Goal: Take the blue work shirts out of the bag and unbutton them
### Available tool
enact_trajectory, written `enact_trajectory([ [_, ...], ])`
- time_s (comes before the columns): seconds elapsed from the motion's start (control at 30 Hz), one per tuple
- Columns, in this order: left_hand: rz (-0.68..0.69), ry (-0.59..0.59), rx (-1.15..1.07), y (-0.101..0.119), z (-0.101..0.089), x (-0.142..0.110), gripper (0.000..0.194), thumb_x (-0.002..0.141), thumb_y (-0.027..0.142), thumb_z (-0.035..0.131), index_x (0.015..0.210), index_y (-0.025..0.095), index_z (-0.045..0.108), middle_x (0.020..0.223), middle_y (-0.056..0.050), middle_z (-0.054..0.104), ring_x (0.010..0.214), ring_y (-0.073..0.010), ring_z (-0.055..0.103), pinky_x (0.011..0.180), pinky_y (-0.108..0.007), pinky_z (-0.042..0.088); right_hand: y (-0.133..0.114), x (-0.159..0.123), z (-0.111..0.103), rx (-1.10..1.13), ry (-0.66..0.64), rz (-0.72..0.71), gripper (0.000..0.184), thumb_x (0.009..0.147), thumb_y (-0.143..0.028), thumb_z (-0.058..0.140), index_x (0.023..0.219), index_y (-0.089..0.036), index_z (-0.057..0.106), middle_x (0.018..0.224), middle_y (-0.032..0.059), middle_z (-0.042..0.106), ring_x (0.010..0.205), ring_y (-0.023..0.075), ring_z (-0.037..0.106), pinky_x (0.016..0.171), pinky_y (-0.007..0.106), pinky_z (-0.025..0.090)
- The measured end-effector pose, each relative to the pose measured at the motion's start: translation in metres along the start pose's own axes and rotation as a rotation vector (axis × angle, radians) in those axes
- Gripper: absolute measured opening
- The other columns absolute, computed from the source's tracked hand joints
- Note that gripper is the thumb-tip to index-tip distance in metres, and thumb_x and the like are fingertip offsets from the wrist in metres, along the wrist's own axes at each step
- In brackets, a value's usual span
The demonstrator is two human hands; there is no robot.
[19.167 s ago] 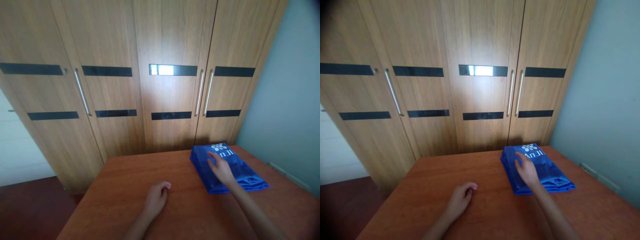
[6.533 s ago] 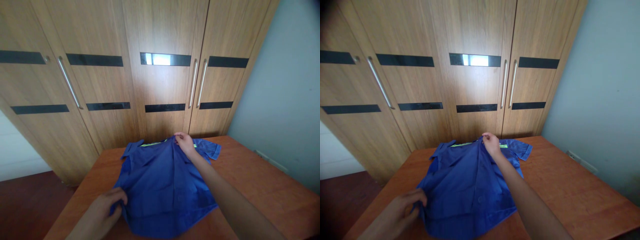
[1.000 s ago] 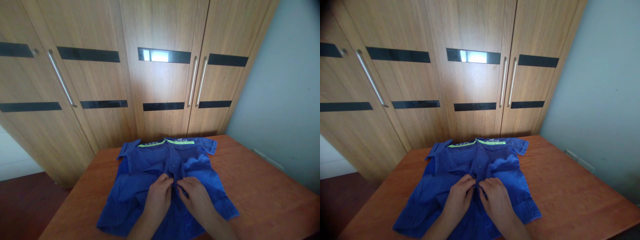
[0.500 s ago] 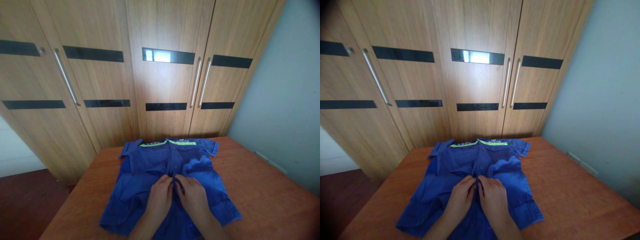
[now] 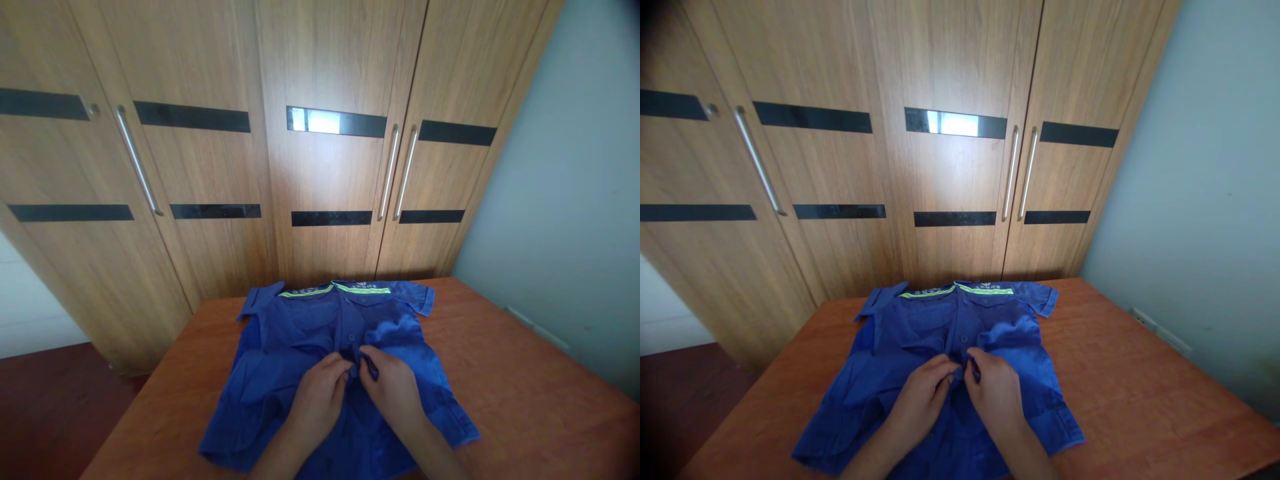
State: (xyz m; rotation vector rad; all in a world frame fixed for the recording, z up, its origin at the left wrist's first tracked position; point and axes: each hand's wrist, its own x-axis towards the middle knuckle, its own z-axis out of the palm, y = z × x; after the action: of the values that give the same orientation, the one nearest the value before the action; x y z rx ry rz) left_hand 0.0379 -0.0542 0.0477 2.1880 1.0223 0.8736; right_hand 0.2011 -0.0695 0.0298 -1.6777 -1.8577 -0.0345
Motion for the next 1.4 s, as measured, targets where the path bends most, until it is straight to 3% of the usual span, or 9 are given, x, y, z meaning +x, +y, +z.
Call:
enact_trajectory([
  [0.23, -0.011, 0.426, -0.301, -0.004, -0.035, 0.007, 0.023, 0.082, 0.012, 0.039, 0.067, 0.021, 0.054, 0.099, -0.007, 0.068, 0.112, -0.0232, 0.057, 0.099, -0.042, 0.039, 0.040, 0.012, -0.047, 0.253, 0.287, 0.114, 0.022, 0.084, -0.029, 0.044, 0.094, -0.020, 0.062, 0.095, 0.0083, 0.069, 0.091, 0.0231, 0.064, 0.082, 0.034, 0.048],
  [0.33, -0.056, 0.533, -0.488, -0.005, -0.049, 0.008, 0.020, 0.081, 0.019, 0.044, 0.062, 0.021, 0.045, 0.078, -0.003, 0.067, 0.094, -0.0225, 0.064, 0.089, -0.038, 0.046, 0.053, 0.010, -0.058, 0.360, 0.324, 0.149, 0.019, 0.085, -0.031, 0.046, 0.096, -0.021, 0.058, 0.095, 0.0061, 0.068, 0.092, 0.0214, 0.064, 0.083, 0.031, 0.048],
  [0.4, -0.098, 0.489, -0.449, -0.006, -0.051, 0.007, 0.017, 0.078, 0.016, 0.044, 0.061, 0.021, 0.046, 0.065, 0.001, 0.062, 0.073, -0.0182, 0.063, 0.074, -0.030, 0.047, 0.059, 0.007, -0.054, 0.358, 0.285, 0.121, 0.017, 0.085, -0.029, 0.046, 0.097, -0.022, 0.057, 0.092, 0.0045, 0.067, 0.087, 0.0200, 0.064, 0.079, 0.029, 0.048],
  [0.5, -0.184, 0.298, -0.143, -0.009, -0.043, 0.006, 0.021, 0.075, 0.010, 0.038, 0.066, 0.021, 0.053, 0.056, 0.003, 0.056, 0.057, -0.0145, 0.055, 0.059, -0.023, 0.040, 0.061, 0.004, -0.036, 0.194, 0.067, 0.032, 0.025, 0.082, -0.013, 0.041, 0.096, -0.022, 0.059, 0.090, 0.0043, 0.067, 0.084, 0.0191, 0.064, 0.077, 0.029, 0.048],
  [0.6, -0.232, 0.150, 0.187, -0.012, -0.028, 0.004, 0.024, 0.079, 0.009, 0.038, 0.077, 0.022, 0.059, 0.068, 0.001, 0.062, 0.066, -0.0150, 0.060, 0.065, -0.024, 0.040, 0.050, 0.003, -0.020, -0.119, -0.107, 0.008, 0.036, 0.072, -0.001, 0.041, 0.094, -0.020, 0.064, 0.088, 0.0078, 0.067, 0.085, 0.0232, 0.063, 0.077, 0.033, 0.047],
  [0.7, -0.237, 0.122, 0.366, -0.013, -0.017, 0.003, 0.018, 0.085, 0.017, 0.043, 0.087, 0.023, 0.060, 0.087, -0.002, 0.063, 0.075, -0.0167, 0.062, 0.070, -0.026, 0.043, 0.024, 0.006, -0.016, -0.260, -0.060, -0.033, 0.040, 0.072, -0.001, 0.046, 0.102, -0.019, 0.065, 0.100, 0.0117, 0.065, 0.097, 0.0279, 0.059, 0.084, 0.040, 0.045],
  [0.9, -0.120, 0.119, 0.350, -0.013, -0.013, 0.002, 0.028, 0.083, 0.016, 0.051, 0.109, 0.025, 0.058, 0.111, -0.004, 0.058, 0.094, -0.0174, 0.062, 0.084, -0.027, 0.048, -0.025, 0.013, -0.008, -0.098, -0.010, -0.214, 0.039, 0.083, -0.015, 0.052, 0.121, -0.021, 0.055, 0.116, 0.0082, 0.062, 0.113, 0.0246, 0.052, 0.109, 0.046, 0.025],
  [1.07, -0.113, 0.121, 0.357, -0.017, -0.010, 0.001, 0.031, 0.082, 0.019, 0.057, 0.111, 0.027, 0.058, 0.115, -0.002, 0.060, 0.097, -0.0184, 0.063, 0.087, -0.029, 0.050, -0.024, 0.019, 0.009, -0.153, -0.138, -0.112, 0.022, 0.082, -0.011, 0.052, 0.098, -0.021, 0.061, 0.092, 0.0047, 0.064, 0.089, 0.0213, 0.060, 0.083, 0.033, 0.043],
  [1.4, -0.117, 0.108, 0.382, -0.019, -0.005, 0.003, 0.030, 0.087, 0.012, 0.044, 0.107, 0.024, 0.063, 0.104, -0.002, 0.068, 0.094, -0.0183, 0.065, 0.083, -0.029, 0.050, -0.016, 0.013, 0.007, 0.017, -0.203, -0.183, 0.017, 0.086, -0.013, 0.048, 0.084, -0.023, 0.062, 0.082, 0.0005, 0.065, 0.077, 0.0157, 0.063, 0.068, 0.022, 0.042],
])
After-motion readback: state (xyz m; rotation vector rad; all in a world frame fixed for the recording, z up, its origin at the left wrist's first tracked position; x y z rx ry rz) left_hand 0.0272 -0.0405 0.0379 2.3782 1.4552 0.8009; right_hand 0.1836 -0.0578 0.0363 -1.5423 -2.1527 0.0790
